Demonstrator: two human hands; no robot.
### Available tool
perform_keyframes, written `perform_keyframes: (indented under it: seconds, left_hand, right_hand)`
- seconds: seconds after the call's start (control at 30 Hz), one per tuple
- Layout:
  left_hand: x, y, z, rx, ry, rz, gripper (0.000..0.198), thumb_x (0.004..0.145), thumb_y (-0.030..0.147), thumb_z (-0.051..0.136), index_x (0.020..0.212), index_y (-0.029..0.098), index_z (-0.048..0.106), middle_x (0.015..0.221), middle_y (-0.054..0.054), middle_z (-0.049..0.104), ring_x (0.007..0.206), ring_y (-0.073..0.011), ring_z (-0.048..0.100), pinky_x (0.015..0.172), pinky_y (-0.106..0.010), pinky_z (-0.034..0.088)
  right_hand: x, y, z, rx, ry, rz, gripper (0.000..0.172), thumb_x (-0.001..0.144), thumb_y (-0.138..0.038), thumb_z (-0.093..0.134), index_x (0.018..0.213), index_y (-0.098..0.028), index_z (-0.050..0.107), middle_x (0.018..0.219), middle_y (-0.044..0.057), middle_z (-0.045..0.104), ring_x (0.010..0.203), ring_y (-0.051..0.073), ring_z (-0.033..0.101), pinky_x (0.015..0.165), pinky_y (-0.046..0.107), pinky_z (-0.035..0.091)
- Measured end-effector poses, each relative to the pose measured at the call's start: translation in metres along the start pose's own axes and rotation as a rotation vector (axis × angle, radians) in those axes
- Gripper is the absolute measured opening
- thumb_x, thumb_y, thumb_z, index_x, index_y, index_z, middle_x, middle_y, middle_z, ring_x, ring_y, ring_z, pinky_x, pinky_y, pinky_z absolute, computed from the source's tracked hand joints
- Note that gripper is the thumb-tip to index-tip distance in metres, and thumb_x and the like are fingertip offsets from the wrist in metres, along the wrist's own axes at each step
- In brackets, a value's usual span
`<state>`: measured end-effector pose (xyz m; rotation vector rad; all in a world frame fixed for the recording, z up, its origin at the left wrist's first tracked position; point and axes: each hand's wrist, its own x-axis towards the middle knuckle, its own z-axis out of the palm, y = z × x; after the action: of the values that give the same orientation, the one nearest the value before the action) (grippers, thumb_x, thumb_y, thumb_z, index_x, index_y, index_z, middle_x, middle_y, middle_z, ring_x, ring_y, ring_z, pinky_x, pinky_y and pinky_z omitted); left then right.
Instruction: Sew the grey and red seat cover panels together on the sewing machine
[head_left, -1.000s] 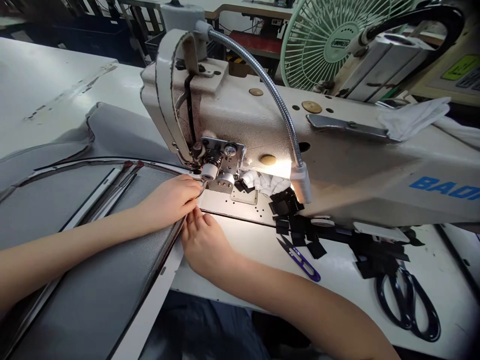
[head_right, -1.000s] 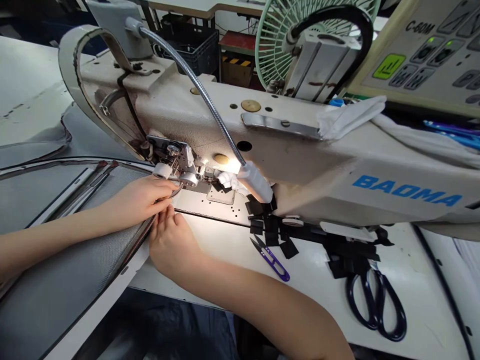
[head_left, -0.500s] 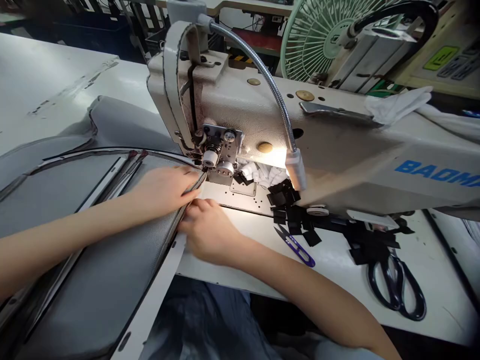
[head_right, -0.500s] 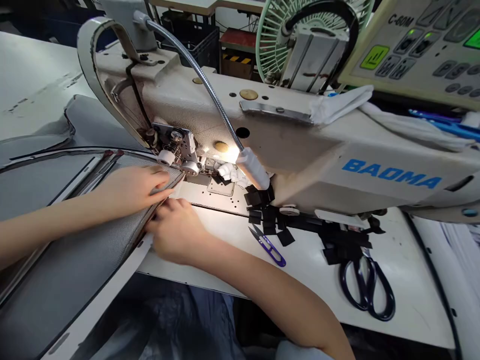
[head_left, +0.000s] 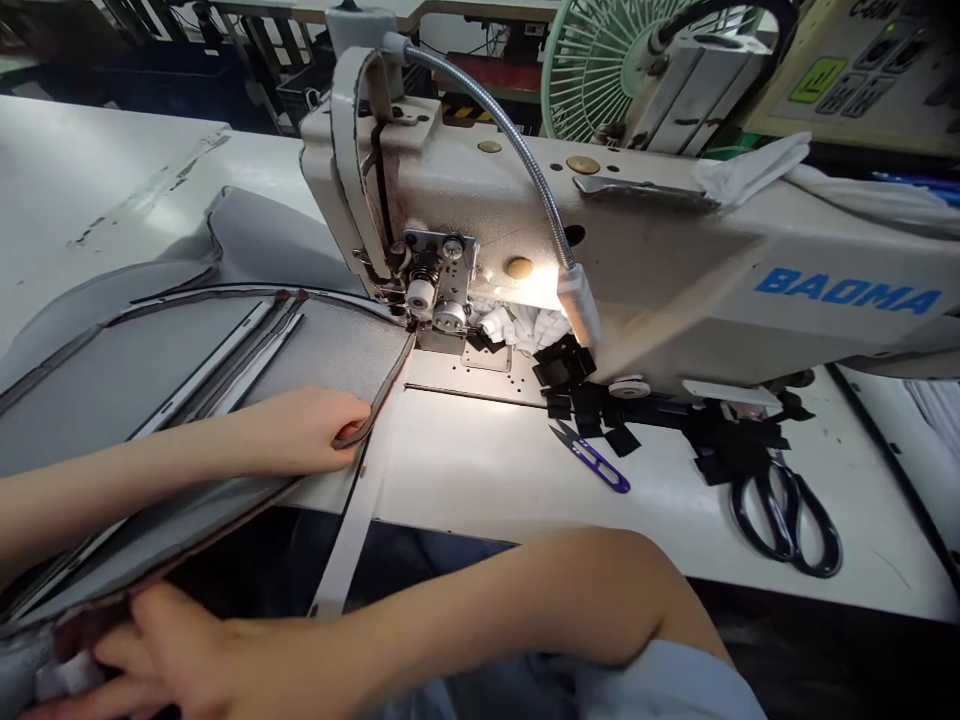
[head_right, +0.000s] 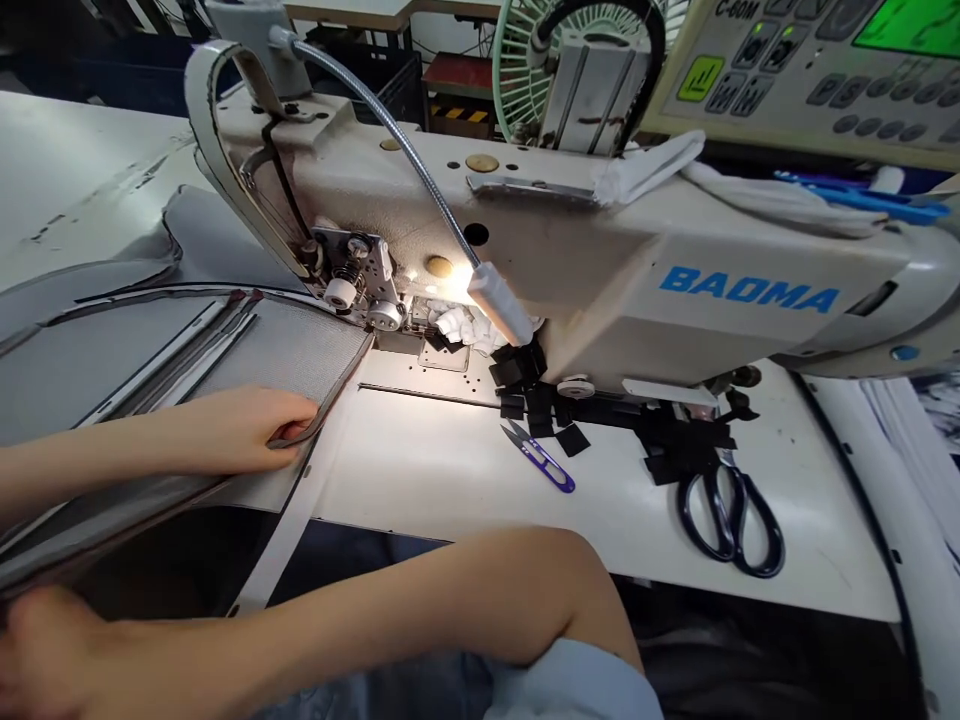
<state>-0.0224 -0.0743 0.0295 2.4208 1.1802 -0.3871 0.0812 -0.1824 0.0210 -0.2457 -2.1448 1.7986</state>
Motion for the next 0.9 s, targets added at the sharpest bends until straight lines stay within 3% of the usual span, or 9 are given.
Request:
perform_keyframes:
  seconds: [0.07,0.13,0.2,0.3,0.37,0.5,0.67,0.9]
  left_hand:
    - [-0.004,0.0,0.007,0.033,0.025,0.015,0.02,0.078,0.018,0.052,0.062,0.021,0.041,0.066,-0.001,0.056,0.057,-0.0165,0.049,0.053,-0.03,0.032]
    - [-0.009,0.003,0.013,0.085,0.099,0.026,0.019,0.082,0.017,0.048,0.063,0.021,0.046,0.073,-0.004,0.058,0.063,-0.0183,0.053,0.057,-0.031,0.038]
    - [-0.014,0.007,0.017,0.091,0.229,0.059,0.019,0.085,0.017,0.045,0.068,0.02,0.053,0.094,-0.008,0.064,0.081,-0.0219,0.06,0.072,-0.034,0.047]
    - [-0.019,0.009,0.019,-0.051,0.384,0.108,0.022,0.088,0.021,0.046,0.067,0.019,0.052,0.127,-0.01,0.061,0.112,-0.0266,0.057,0.093,-0.04,0.048]
    - [-0.019,0.007,0.017,-0.17,0.375,0.096,0.023,0.088,0.026,0.047,0.065,0.019,0.048,0.131,-0.008,0.063,0.117,-0.0267,0.057,0.094,-0.039,0.048]
    - [-0.012,0.001,0.009,-0.313,0.266,0.067,0.022,0.086,0.027,0.047,0.066,0.02,0.042,0.126,-0.006,0.069,0.11,-0.0241,0.062,0.086,-0.035,0.05]
    - [0.001,0.001,0.003,-0.26,0.239,0.06,0.022,0.084,0.023,0.045,0.064,0.02,0.037,0.125,-0.005,0.07,0.094,-0.0217,0.063,0.077,-0.034,0.048]
    - [0.022,-0.001,0.001,-0.186,0.278,0.062,0.026,0.088,0.025,0.046,0.063,0.021,0.037,0.113,-0.006,0.073,0.11,-0.0253,0.06,0.083,-0.035,0.048]
  right_hand:
    - [-0.023,-0.002,-0.004,-0.225,-0.094,-0.044,0.036,0.093,-0.033,0.061,0.126,-0.019,0.052,0.11,0.003,0.075,0.104,0.016,0.07,0.082,0.022,0.053]
    - [-0.051,-0.001,-0.016,-0.545,-0.083,-0.027,0.027,0.094,-0.025,0.053,0.12,-0.017,0.058,0.108,0.005,0.076,0.104,0.019,0.069,0.089,0.03,0.052]
    - [-0.076,0.006,-0.029,-0.809,0.061,0.006,0.029,0.094,-0.023,0.05,0.12,-0.015,0.061,0.12,0.009,0.072,0.113,0.023,0.064,0.096,0.038,0.049]
    - [-0.096,0.025,-0.038,-1.131,0.286,0.068,0.04,0.098,-0.017,0.044,0.135,-0.006,0.055,0.14,0.019,0.059,0.127,0.027,0.056,0.096,0.041,0.048]
    - [-0.097,0.038,-0.035,-1.285,0.267,0.047,0.041,0.099,-0.012,0.04,0.135,0.002,0.053,0.138,0.026,0.059,0.126,0.029,0.057,0.092,0.041,0.049]
    - [-0.085,0.051,-0.029,-1.428,0.131,-0.015,0.039,0.098,-0.011,0.041,0.126,0.01,0.058,0.125,0.034,0.063,0.116,0.033,0.064,0.084,0.045,0.049]
    - [-0.076,0.047,-0.042,-1.485,0.17,-0.063,0.037,0.094,-0.009,0.042,0.118,0.008,0.064,0.116,0.032,0.068,0.105,0.034,0.068,0.077,0.044,0.048]
    - [-0.069,0.045,-0.067,-1.454,0.142,0.017,0.034,0.093,-0.009,0.043,0.111,0.008,0.066,0.11,0.032,0.07,0.094,0.031,0.069,0.069,0.04,0.048]
